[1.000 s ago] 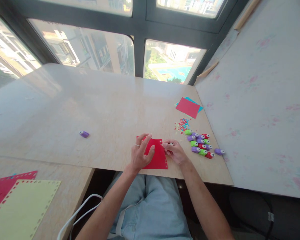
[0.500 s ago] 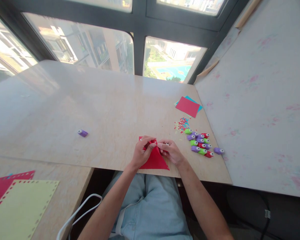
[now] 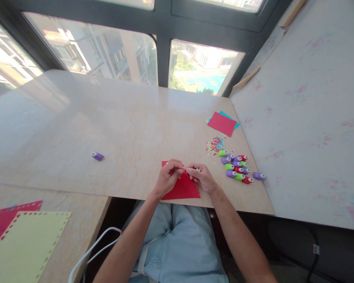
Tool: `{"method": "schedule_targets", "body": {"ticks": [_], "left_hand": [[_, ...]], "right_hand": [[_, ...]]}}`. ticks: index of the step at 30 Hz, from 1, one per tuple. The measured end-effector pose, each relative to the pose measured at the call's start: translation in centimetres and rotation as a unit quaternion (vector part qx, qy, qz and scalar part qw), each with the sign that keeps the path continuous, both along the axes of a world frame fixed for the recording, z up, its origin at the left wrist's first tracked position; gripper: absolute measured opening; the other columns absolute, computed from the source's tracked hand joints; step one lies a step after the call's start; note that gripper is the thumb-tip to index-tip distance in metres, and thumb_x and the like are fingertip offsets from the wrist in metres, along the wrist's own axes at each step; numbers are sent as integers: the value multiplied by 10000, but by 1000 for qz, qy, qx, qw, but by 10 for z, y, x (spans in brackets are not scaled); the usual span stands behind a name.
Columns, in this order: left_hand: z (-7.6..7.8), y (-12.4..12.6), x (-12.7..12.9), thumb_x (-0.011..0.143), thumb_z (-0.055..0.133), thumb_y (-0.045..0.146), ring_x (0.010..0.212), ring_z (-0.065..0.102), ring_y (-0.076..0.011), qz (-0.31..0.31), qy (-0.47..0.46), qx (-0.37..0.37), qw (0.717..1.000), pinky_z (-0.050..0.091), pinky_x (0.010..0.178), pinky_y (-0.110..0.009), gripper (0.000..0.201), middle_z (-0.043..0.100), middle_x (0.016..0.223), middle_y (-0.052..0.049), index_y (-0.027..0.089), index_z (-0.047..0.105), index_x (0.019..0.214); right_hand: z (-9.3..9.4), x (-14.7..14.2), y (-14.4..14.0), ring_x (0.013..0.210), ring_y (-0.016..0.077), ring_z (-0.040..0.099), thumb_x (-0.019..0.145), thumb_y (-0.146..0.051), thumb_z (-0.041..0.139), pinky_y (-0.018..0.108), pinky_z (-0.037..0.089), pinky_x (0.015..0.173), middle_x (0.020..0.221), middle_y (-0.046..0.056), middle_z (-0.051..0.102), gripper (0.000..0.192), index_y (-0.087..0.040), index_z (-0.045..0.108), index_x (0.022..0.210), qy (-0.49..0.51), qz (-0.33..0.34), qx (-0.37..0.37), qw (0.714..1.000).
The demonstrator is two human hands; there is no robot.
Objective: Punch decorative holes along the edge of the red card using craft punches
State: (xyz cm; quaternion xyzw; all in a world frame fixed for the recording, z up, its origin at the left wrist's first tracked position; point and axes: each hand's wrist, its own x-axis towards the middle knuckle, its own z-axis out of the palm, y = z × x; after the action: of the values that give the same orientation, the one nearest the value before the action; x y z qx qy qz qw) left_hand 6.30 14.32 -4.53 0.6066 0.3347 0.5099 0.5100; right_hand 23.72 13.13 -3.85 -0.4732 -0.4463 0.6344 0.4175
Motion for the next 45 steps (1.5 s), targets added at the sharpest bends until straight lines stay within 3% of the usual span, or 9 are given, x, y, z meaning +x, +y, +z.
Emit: {"method": "schedule_targets", "body": {"ticks": [9,24,29,35,41,45], "left_hand": [[-1,1,0,908,561,325,872,605,-173,15,41,36,998,516,729,-294,190,623,921,-82,181,633,808],[-3,3,2,905,575,218,896,598,-162,13,35,79,996,487,780,-296,114,629,921,-71,164,640,827],[-3,3,0,904,592,236,861,598,-151,9,11,58,998,488,747,-270,124,623,907,-63,164,626,810],[-2,4,-3,902,610,310,556,507,-42,32,-44,-22,998,452,548,-192,177,582,962,-39,157,598,814],[-4,4,1,890,624,338,628,548,-76,36,-30,-42,998,478,554,-200,171,588,958,-50,168,645,883],[-6,4,2,900,603,317,614,562,-72,36,-2,-49,998,490,563,-207,158,613,977,-53,176,665,935]], "right_hand": [[2,-2,0,417,52,333,738,-378,708,197,237,419,526,-47,531,219,-173,660,681,3,-3,7,1000],[1,-3,1,418,52,330,705,-366,704,198,211,409,516,-47,520,210,-164,651,685,4,-13,4,1000],[4,-3,2,421,53,327,686,-351,709,197,214,405,512,-49,515,197,-166,643,671,5,-22,-8,1000],[7,-5,2,410,43,317,690,-335,706,185,200,390,509,-52,516,183,-167,638,667,25,-50,-32,998],[5,-2,2,402,36,299,694,-364,735,174,169,374,512,-61,500,218,-169,640,712,59,-86,-59,993],[3,1,1,415,33,306,724,-343,733,172,168,379,536,-55,511,200,-164,642,724,82,-95,-38,991]]}}
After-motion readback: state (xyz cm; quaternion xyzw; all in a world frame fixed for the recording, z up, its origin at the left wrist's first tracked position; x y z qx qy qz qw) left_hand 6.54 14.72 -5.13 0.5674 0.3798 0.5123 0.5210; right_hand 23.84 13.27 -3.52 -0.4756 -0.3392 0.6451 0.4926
